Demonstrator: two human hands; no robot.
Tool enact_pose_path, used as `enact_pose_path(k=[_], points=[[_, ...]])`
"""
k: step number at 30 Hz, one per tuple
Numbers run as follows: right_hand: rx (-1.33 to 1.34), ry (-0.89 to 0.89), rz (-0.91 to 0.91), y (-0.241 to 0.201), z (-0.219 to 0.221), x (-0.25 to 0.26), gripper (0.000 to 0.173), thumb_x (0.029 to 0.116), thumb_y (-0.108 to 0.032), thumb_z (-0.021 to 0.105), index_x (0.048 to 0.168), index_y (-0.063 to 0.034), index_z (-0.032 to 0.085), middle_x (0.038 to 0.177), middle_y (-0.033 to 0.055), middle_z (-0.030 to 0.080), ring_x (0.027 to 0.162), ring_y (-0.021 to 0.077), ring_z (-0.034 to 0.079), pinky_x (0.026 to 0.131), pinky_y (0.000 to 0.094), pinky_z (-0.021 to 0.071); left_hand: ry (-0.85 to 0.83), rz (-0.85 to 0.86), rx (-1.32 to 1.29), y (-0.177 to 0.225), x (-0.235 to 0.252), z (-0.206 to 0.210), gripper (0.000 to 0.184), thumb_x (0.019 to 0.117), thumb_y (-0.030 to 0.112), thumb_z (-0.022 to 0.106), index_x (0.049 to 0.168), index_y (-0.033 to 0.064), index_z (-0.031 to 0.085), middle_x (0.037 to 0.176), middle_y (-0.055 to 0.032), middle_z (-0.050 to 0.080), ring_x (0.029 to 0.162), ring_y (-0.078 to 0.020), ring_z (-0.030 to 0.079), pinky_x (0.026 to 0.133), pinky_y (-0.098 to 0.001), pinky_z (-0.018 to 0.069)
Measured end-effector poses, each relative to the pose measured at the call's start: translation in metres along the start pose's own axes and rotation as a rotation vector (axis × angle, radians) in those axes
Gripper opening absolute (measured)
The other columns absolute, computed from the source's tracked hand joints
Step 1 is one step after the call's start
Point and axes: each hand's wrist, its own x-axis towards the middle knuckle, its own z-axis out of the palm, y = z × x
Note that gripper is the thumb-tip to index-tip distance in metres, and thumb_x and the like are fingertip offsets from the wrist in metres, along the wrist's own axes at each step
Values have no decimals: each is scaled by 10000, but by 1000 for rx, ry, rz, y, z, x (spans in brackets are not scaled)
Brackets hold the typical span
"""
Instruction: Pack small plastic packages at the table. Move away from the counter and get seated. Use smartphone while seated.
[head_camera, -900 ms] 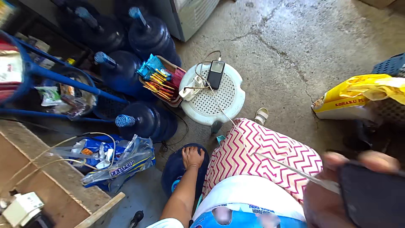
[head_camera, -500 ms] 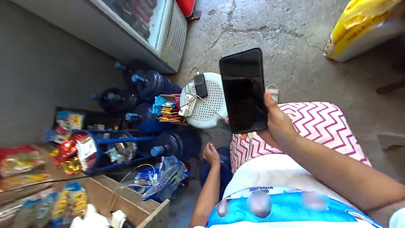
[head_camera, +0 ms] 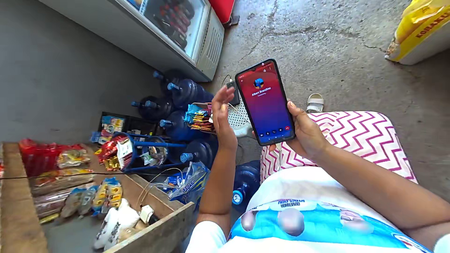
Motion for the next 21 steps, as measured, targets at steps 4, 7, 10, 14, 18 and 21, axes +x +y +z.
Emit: enact_pose_path(k=[4,7,10,14,18,21], points=[[-8,21,-3,-6,1,-2,502,1115,-454,160,1314,-178,530,1126,89,715,877,226,756,550,354,636,-56,-80,-123,27,11,22,646,1051,399,321,1554,-5,305,1428,-112,534,1295,-166,533,1115,-350,417],[3,30,-24,-7,1,0,456,1118,-447,187,1376,-222,488,1150,92,711,877,236,755,536,360,630,-105,-132,-200,34,-3,34,701,1053,410,366,1608,27,177,1460,-106,502,1306,-152,527,1124,-354,421],[-4,36,-61,-5,1,1,466,1121,-430,220,1563,-331,331,1230,90,681,902,241,750,502,358,620,-114,-169,-286,38,-16,42,719,1052,360,395,1623,38,101,1465,-107,507,1313,-142,536,1130,-351,431],[-38,-52,-154,-4,1,2,529,1106,-482,237,1613,-334,220,1343,41,629,1042,209,724,554,353,635,-100,-204,-269,46,-28,41,719,1053,445,413,1642,140,136,1543,-41,449,1319,-97,517,1097,-308,443],[-25,-139,-213,-1,-1,2,595,1086,-489,338,1626,-288,193,1378,43,607,1097,210,705,599,361,647,-78,-178,-299,48,-30,39,684,1055,402,422,1634,148,161,1508,-30,481,1287,-97,547,1075,-309,471],[-11,-168,-211,-2,0,1,575,1089,-454,344,1622,-287,206,1363,53,611,1072,222,715,574,363,642,-67,-165,-302,50,-31,37,656,1062,363,409,1633,145,172,1485,-29,504,1273,-93,555,1066,-301,475]])
